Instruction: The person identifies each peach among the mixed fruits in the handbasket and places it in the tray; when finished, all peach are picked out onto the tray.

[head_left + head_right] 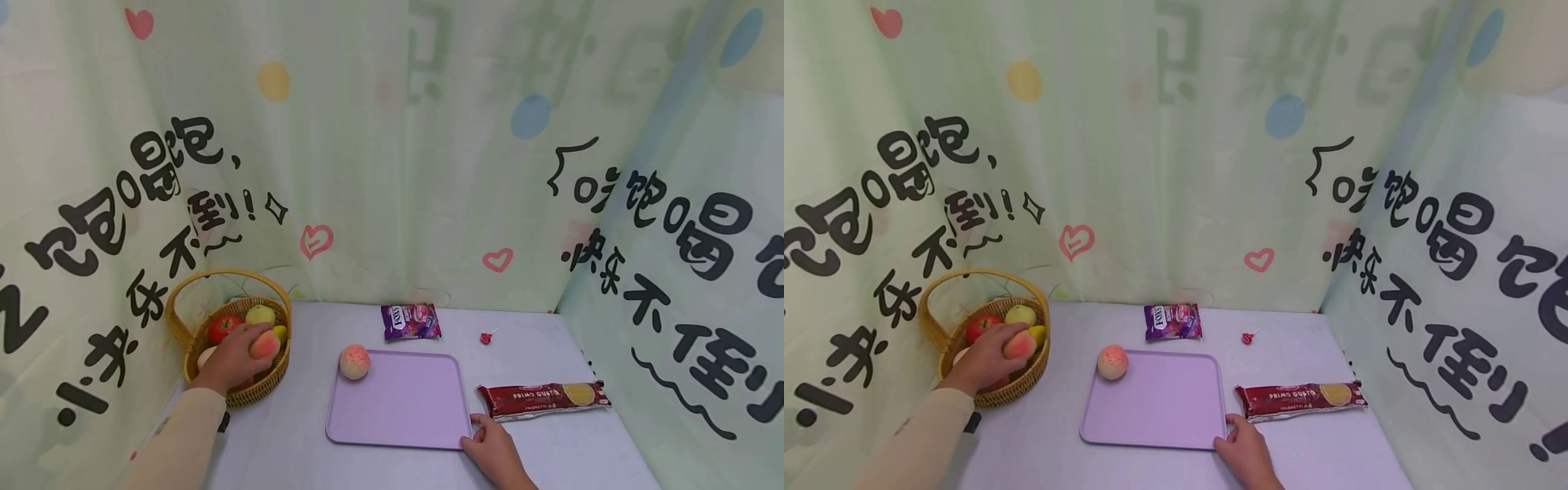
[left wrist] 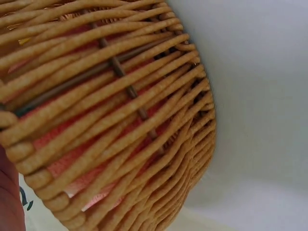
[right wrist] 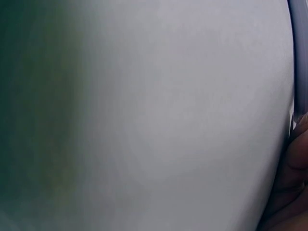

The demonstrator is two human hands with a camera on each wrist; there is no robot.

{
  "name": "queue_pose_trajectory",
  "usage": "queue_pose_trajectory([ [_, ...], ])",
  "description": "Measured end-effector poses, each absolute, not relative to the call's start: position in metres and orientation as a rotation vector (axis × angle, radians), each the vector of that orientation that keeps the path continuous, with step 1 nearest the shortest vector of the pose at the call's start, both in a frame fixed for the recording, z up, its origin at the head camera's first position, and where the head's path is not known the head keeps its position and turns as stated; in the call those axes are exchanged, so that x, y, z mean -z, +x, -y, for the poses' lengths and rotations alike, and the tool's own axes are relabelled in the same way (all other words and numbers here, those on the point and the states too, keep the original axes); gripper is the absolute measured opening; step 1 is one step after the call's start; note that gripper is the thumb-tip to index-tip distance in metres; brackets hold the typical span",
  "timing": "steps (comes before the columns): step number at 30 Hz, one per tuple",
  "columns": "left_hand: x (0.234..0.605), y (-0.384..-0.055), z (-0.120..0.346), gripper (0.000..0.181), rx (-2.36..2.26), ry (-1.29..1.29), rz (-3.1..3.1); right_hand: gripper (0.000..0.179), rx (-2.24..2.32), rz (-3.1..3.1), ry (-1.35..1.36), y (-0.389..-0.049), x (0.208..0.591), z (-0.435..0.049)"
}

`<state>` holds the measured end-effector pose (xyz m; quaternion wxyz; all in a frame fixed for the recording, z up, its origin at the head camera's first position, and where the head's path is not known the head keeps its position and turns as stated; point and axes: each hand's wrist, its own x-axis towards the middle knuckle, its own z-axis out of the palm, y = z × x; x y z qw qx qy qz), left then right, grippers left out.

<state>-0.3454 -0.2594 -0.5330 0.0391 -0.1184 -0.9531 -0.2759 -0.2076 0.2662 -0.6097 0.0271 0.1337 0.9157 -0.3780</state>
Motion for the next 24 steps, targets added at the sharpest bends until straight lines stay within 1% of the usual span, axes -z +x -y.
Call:
queue_pose_trajectory([
  [5, 0.534, -0.346, 0.258, 0.069, 0.897, -0.366, 2.882, 0.056, 1.179, -2.821, 0.421, -0.208, 0.61, -0.268],
  [12, 0.531, -0.345, 0.253, 0.079, 0.938, -0.419, 2.816, 0.057, 1.189, -2.827, 0.401, -0.208, 0.61, -0.269],
  [17, 0.528, -0.343, 0.246, 0.077, 0.924, -0.471, 2.74, 0.056, 1.196, -2.832, 0.389, -0.208, 0.611, -0.27],
  [24, 0.524, -0.343, 0.234, 0.082, 0.96, -0.47, 2.692, 0.057, 1.195, -2.819, 0.387, -0.209, 0.613, -0.269],
])
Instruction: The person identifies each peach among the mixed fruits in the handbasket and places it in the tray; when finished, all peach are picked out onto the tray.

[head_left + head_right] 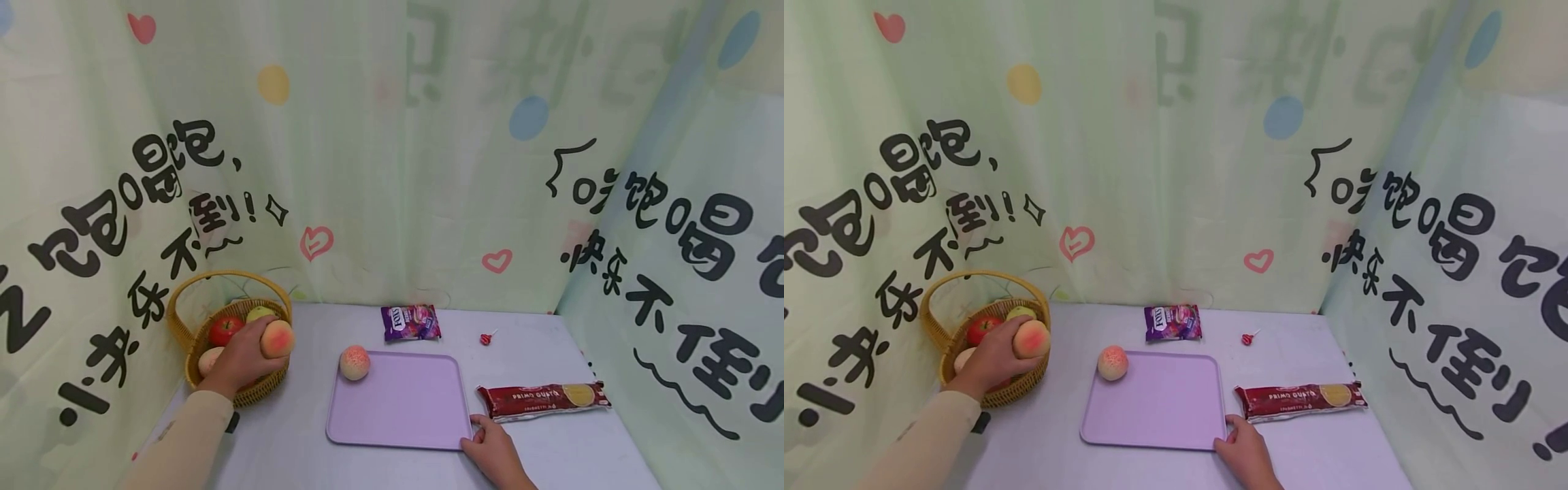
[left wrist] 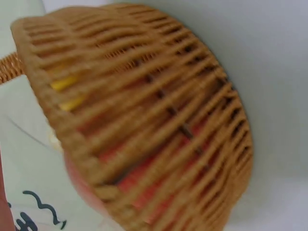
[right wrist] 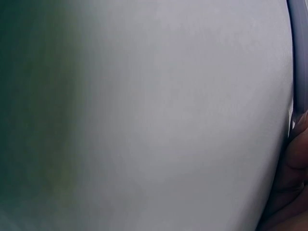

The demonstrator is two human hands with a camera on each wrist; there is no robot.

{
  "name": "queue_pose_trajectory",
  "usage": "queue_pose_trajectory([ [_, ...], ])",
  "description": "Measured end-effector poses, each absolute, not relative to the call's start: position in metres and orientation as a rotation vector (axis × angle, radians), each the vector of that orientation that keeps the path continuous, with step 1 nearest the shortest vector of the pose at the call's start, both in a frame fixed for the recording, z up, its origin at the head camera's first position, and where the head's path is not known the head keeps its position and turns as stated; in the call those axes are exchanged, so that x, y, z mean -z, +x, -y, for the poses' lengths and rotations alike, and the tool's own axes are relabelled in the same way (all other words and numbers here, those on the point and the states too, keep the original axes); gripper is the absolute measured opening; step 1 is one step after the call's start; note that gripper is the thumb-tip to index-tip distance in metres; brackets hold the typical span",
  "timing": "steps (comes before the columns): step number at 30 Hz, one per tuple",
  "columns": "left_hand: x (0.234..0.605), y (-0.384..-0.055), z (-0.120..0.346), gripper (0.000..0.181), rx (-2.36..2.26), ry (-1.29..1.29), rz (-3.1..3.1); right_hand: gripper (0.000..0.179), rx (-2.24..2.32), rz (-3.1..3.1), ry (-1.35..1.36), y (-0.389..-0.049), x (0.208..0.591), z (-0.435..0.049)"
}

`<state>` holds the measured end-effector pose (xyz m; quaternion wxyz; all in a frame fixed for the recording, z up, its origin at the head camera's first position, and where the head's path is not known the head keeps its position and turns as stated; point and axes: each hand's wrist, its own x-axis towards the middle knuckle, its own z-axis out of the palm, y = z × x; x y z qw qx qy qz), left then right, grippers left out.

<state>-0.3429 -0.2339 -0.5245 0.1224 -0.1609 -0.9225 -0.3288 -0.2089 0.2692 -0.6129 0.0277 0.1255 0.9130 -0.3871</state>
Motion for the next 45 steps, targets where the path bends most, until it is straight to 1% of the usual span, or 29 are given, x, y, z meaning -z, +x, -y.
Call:
queue_pose_trajectory([
  [7, 0.519, -0.341, 0.217, 0.077, 0.995, -0.446, 2.71, 0.058, 1.183, -2.821, 0.392, -0.208, 0.612, -0.268],
  [15, 0.514, -0.338, 0.203, 0.081, 0.942, -0.525, 2.697, 0.059, 1.175, -2.815, 0.396, -0.207, 0.606, -0.266],
  [22, 0.508, -0.338, 0.186, 0.085, 1.058, -0.571, 2.673, 0.059, 1.166, -2.821, 0.404, -0.207, 0.606, -0.266],
  [31, 0.505, -0.339, 0.167, 0.078, 1.098, -0.608, 2.695, 0.059, 1.16, -2.814, 0.405, -0.208, 0.608, -0.267],
  [45, 0.506, -0.34, 0.143, 0.079, 1.063, -0.699, 2.703, 0.058, 1.186, -2.816, 0.399, -0.207, 0.608, -0.267],
])
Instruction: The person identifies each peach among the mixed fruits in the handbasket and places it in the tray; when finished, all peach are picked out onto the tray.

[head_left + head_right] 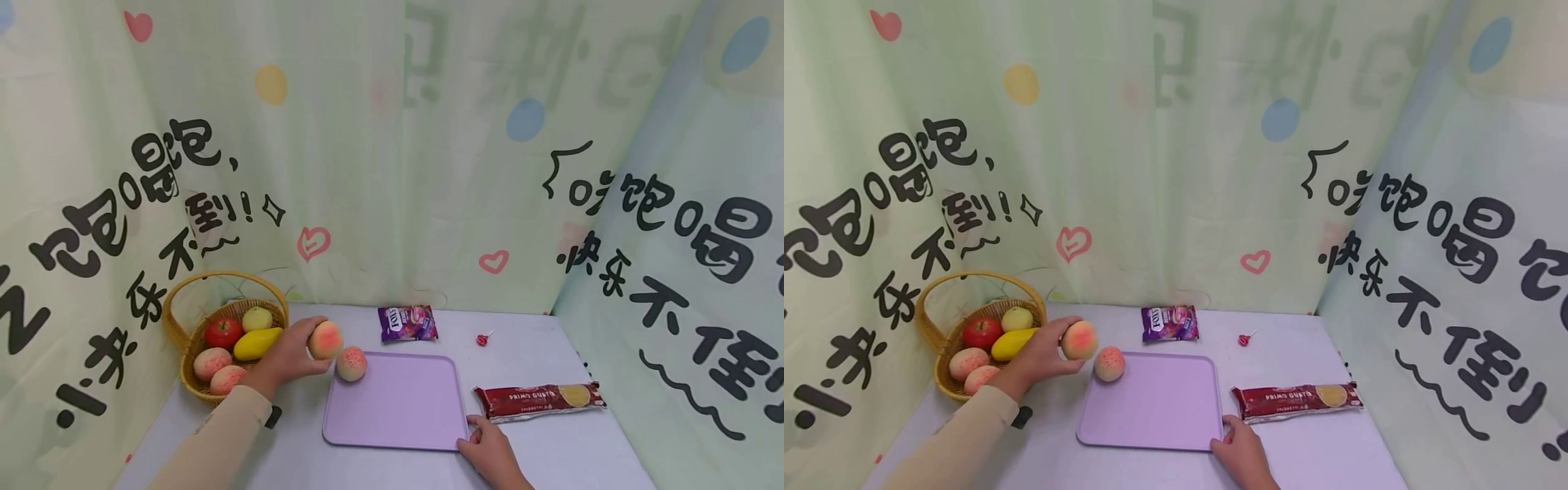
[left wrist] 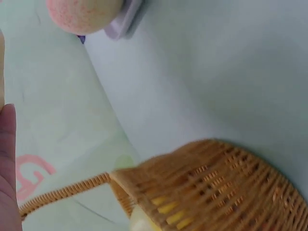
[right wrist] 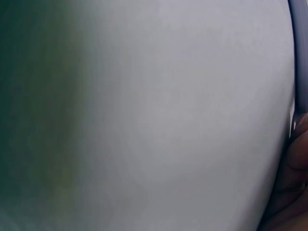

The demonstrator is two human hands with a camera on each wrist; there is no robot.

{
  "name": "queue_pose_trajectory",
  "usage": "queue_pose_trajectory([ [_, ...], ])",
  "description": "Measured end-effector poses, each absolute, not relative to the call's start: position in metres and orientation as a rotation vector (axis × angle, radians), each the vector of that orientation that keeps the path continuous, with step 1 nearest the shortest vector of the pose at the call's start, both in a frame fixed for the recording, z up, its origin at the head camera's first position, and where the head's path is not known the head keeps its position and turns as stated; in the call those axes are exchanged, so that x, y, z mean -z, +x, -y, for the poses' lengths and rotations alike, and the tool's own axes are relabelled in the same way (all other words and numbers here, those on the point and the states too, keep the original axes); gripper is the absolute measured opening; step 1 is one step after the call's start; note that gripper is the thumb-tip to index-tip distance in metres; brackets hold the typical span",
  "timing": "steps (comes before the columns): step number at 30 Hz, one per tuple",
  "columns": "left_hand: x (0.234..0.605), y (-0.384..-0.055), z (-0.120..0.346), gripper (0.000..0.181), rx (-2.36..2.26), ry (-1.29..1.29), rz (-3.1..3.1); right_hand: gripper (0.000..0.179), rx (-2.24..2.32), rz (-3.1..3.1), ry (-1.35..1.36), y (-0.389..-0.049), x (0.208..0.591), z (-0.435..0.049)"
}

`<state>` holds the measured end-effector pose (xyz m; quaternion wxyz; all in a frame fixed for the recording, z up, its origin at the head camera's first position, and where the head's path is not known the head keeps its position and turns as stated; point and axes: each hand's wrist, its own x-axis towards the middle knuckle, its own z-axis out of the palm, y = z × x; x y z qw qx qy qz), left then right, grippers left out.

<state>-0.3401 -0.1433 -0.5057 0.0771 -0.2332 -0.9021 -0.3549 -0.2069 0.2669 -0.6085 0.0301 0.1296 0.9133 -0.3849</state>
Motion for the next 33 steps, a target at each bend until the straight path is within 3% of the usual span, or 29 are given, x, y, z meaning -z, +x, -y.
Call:
queue_pose_trajectory([
  [16, 0.507, -0.338, 0.109, 0.083, 1.182, -0.753, 2.651, 0.057, 1.179, -2.828, 0.396, -0.206, 0.609, -0.266],
  [33, 0.521, -0.342, 0.068, 0.074, 1.273, -0.765, 2.622, 0.058, 1.165, -2.821, 0.413, -0.207, 0.61, -0.267],
])
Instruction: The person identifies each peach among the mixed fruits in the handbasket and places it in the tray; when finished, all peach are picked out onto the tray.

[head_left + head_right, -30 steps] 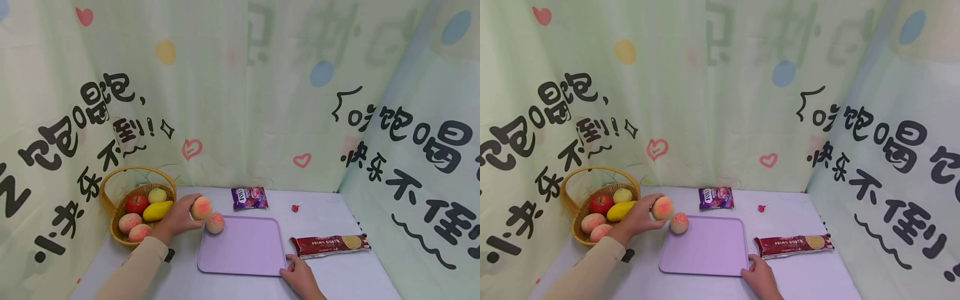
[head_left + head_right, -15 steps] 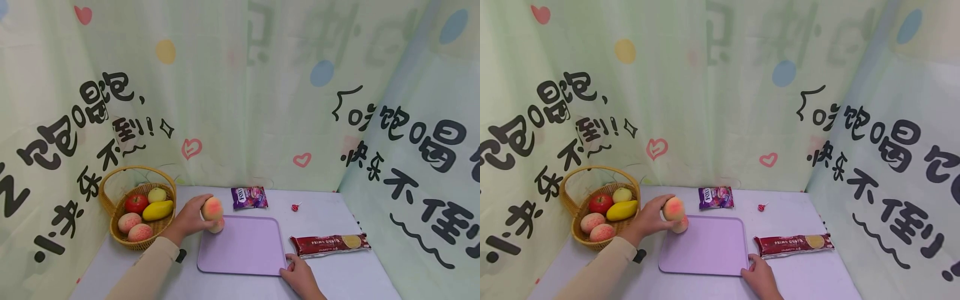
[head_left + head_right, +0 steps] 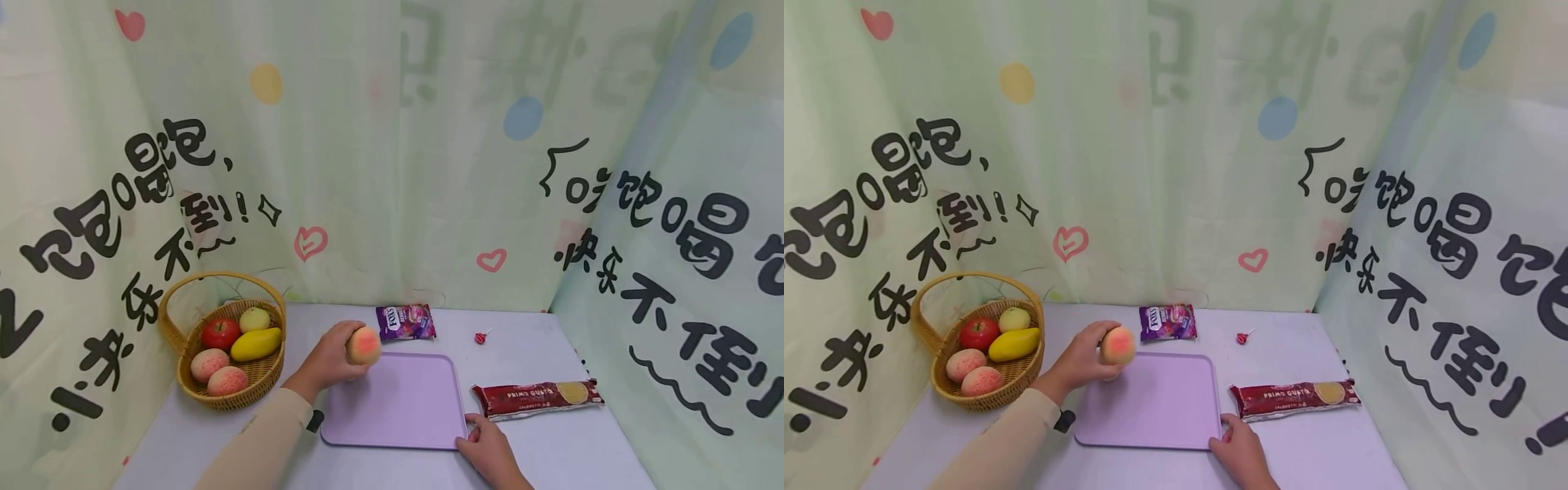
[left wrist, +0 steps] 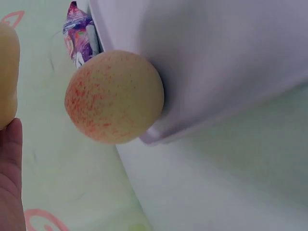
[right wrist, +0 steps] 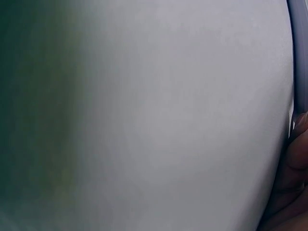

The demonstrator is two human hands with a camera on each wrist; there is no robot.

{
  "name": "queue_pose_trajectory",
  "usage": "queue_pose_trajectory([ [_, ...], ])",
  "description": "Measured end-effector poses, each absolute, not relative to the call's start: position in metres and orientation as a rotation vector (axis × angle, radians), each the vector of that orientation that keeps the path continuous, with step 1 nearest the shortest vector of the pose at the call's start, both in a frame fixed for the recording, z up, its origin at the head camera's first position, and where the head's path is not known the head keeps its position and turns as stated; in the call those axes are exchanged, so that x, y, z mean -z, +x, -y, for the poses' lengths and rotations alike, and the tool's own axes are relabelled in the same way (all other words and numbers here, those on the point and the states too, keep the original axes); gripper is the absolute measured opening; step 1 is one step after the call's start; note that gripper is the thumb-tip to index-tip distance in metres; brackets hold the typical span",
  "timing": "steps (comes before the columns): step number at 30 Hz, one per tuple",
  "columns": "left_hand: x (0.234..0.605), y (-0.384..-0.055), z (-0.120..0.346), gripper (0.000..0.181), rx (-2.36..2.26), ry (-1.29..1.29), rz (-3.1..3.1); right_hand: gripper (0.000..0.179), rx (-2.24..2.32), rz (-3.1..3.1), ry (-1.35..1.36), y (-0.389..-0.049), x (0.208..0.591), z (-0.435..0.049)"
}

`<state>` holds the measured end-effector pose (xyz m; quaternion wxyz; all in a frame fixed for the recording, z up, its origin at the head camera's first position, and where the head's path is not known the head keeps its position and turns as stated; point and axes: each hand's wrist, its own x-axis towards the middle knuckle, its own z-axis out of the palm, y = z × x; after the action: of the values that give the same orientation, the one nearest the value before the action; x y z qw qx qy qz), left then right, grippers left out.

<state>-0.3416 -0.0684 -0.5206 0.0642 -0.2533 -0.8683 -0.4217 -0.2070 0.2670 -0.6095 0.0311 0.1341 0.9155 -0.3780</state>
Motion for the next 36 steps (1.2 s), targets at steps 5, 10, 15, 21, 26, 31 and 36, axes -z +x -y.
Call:
queue_pose_trajectory([
  [5, 0.526, -0.342, 0.058, 0.074, 1.287, -0.765, 2.645, 0.058, 1.159, -2.814, 0.424, -0.207, 0.609, -0.267],
  [10, 0.532, -0.34, 0.048, 0.075, 1.34, -0.706, 2.706, 0.059, 1.149, -2.809, 0.418, -0.207, 0.609, -0.266],
  [15, 0.54, -0.341, 0.042, 0.075, 1.332, -0.711, 2.7, 0.059, 1.143, -2.814, 0.42, -0.206, 0.609, -0.265],
  [21, 0.551, -0.343, 0.033, 0.072, 1.296, -0.688, 2.736, 0.06, 1.139, -2.818, 0.429, -0.206, 0.609, -0.265],
  [26, 0.557, -0.343, 0.024, 0.075, 1.219, -0.659, 2.787, 0.06, 1.142, -2.811, 0.435, -0.207, 0.608, -0.266],
  [31, 0.562, -0.342, 0.014, 0.077, 1.287, -0.687, 2.794, 0.06, 1.147, -2.81, 0.429, -0.207, 0.607, -0.265],
  [36, 0.569, -0.343, 0.003, 0.08, 1.318, -0.67, 2.832, 0.059, 1.16, -2.81, 0.42, -0.206, 0.607, -0.266],
])
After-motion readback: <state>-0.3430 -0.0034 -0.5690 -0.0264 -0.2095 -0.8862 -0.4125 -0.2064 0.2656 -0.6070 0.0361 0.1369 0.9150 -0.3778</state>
